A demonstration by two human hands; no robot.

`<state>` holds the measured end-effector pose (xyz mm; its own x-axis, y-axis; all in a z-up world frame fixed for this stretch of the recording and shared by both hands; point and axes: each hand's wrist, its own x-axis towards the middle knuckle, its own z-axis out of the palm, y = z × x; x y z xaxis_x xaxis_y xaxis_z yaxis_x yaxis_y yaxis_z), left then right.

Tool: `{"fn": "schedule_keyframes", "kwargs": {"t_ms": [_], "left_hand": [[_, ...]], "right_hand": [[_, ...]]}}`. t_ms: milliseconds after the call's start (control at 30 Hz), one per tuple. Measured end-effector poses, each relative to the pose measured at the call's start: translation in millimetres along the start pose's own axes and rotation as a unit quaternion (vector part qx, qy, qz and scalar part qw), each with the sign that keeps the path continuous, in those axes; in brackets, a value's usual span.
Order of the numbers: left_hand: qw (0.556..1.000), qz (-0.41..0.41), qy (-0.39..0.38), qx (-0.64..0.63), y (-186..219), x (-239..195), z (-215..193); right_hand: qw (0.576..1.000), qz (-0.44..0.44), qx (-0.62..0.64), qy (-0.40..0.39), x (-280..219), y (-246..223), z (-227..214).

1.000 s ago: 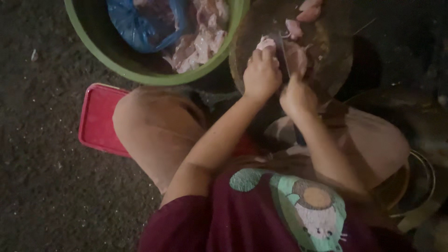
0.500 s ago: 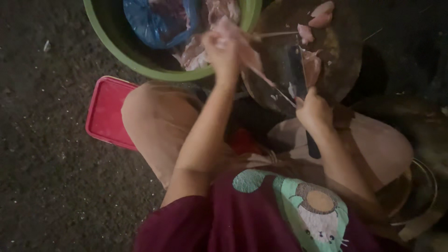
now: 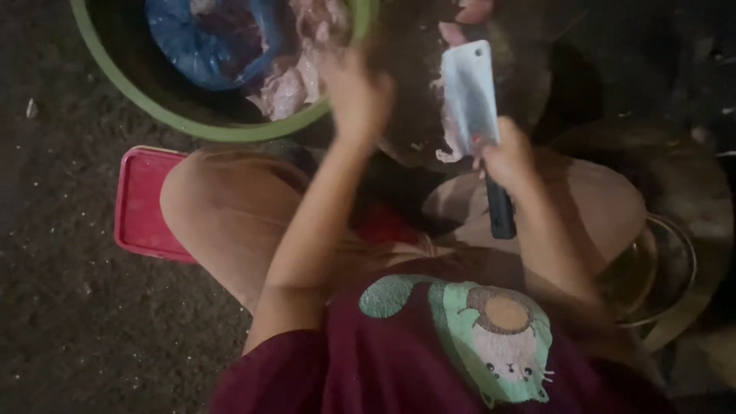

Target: The person sits on a low stool and uses a cleaver to chop raw meat pieces on a round wooden cutting board. They repeatedly pick up pieces from a green basin, cut them into smaller portions, and return the cut pieces to the basin.

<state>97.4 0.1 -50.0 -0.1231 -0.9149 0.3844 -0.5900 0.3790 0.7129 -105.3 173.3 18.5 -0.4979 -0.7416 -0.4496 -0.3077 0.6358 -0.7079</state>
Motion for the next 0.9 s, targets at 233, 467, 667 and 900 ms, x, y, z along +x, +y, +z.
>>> {"fn": "schedule_keyframes", "kwargs": {"t_ms": [233, 467, 667, 900], "left_hand": [[0.978, 0.105, -0.157, 0.09, 117.3, -74.4, 87.7], [0.958, 0.06, -0.281, 0.025, 83.5, -56.3, 81.2], [0.943, -0.065, -0.254, -0.206, 67.0, -14.8, 52.1], [0.965, 0.045, -0.242, -0.087, 55.6, 4.6, 28.4]], "right_hand": [[0.971, -0.078, 0.219, 0.064, -6.0, 10.5, -40.7], [0.96, -0.104, 0.257, 0.037, -9.8, 31.0, -47.4], [0.961, -0.112, 0.252, 0.031, -5.1, 25.0, -47.2], [0.98, -0.106, 0.153, 0.078, -6.8, 12.0, -31.6]]}}
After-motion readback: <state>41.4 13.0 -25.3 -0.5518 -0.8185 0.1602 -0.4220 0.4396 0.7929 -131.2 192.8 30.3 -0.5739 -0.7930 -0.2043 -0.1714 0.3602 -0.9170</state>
